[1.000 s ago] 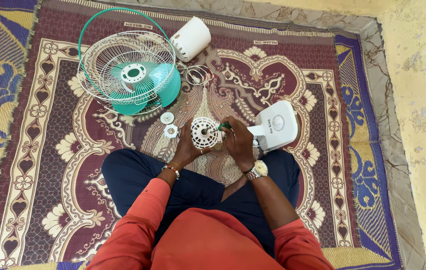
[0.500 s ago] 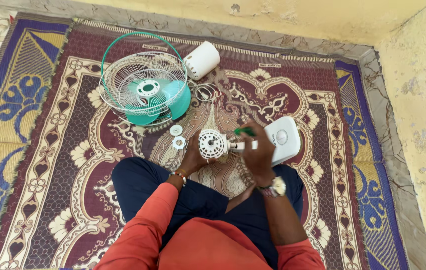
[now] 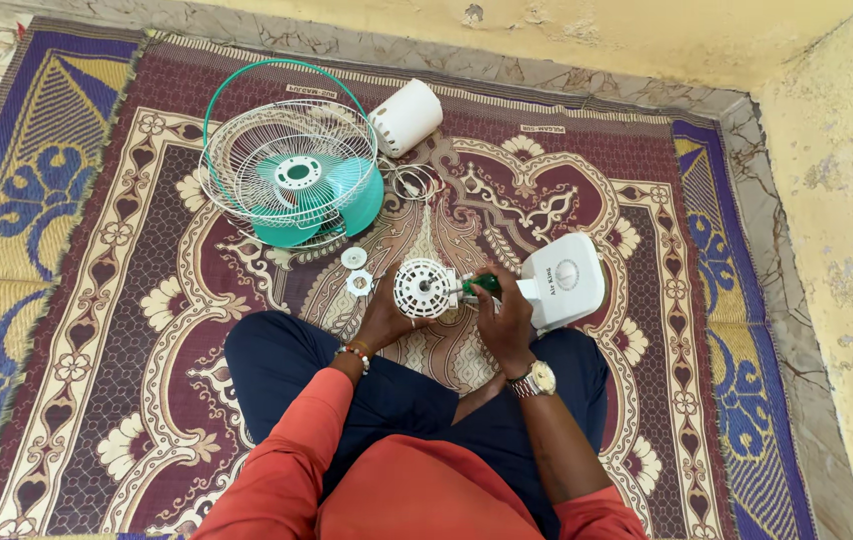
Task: The person reassembles a disassembled electric fan on a patterned rug. They attach the motor housing to the fan base, insert the motor shaft into the rear housing, and then use a screwdriver to tighten the central nut on the fan hub.
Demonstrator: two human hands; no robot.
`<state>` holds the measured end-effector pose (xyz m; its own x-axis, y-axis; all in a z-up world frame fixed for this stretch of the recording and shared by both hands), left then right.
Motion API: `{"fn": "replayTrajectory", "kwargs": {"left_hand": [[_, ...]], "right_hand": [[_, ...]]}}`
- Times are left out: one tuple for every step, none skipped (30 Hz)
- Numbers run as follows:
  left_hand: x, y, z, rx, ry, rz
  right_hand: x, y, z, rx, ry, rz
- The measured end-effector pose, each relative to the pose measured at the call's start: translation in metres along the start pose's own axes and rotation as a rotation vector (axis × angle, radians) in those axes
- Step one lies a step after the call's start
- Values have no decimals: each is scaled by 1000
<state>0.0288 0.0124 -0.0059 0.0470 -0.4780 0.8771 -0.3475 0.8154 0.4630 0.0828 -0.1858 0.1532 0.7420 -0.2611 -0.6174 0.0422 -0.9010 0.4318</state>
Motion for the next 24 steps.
{"fn": "replayTrajectory", "kwargs": {"left_hand": [[0, -1, 2, 6, -16, -6], [0, -1, 4, 12, -33, -11], [1, -2, 7, 13, -47, -17], [0, -3, 10, 16, -39, -15], [1, -3, 12, 18, -32, -13], [2, -2, 14, 21, -24, -12], [2, -3, 16, 11, -3, -18], [2, -3, 16, 1, 18, -25], [2, -2, 16, -6, 37, -31], [2, -2, 16, -16, 42, -21], [3, -1, 15, -26, 46, -13], [3, -1, 15, -37, 50, -4], [4, 0, 15, -33, 35, -5], [5, 1, 14, -29, 20, -6], [5, 0, 13, -27, 4, -6], [5, 0, 13, -27, 6, -6], [5, 0, 13, -27, 10, -6], [4, -1, 13, -27, 14, -6], [4, -1, 14, -22, 8, 1], [3, 0, 14, -17, 2, 7], [3, 0, 14, -12, -4, 13], [2, -1, 14, -13, -1, 12], [2, -1, 14, -14, 3, 10], [2, -1, 15, -15, 8, 9]], "right_hand": [[5, -3, 2, -5, -38, -28], [8, -4, 2, 0, -44, -30], [11, -5, 1, 6, -56, -31], [14, -6, -1, 11, -67, -31], [15, -9, -5, -13, -51, -13], [15, -12, -9, -38, -36, 6], [15, -14, -10, -65, -20, 25], [14, -17, -9, -93, -31, 1], [13, -20, -10, -120, -39, -24], [12, -24, -10, -147, -46, -48], [10, -26, -9, -146, -23, -50], [8, -28, -8, -144, 0, -53], [7, -30, -7, -139, 21, -54], [7, -31, -7, -135, 24, -50], [7, -31, -7, -129, 27, -45], [8, -32, -7, -124, 29, -40], [8, -31, -7, -115, 27, -34], [9, -31, -7, -106, 24, -28], [9, -32, -7, -97, 23, -23], [9, -32, -8, -97, 17, -23], [10, -33, -10, -97, 11, -24], [11, -34, -11, -96, 5, -24], [10, -34, -11, -95, 13, -10], [10, -35, -12, -94, 22, 4]]}}
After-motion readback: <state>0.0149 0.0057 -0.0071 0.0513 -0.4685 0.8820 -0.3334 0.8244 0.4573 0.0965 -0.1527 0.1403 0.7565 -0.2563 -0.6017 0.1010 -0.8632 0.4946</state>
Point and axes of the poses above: each hand's wrist, its own z-axis away from the middle knuckle, its own y-axis out of the back of the hand, x = y × z, the point moved 4 cm from there along -z, towards the middle knuckle, and after that the axes turned 3 degrees about x, right-handed, at the moved point
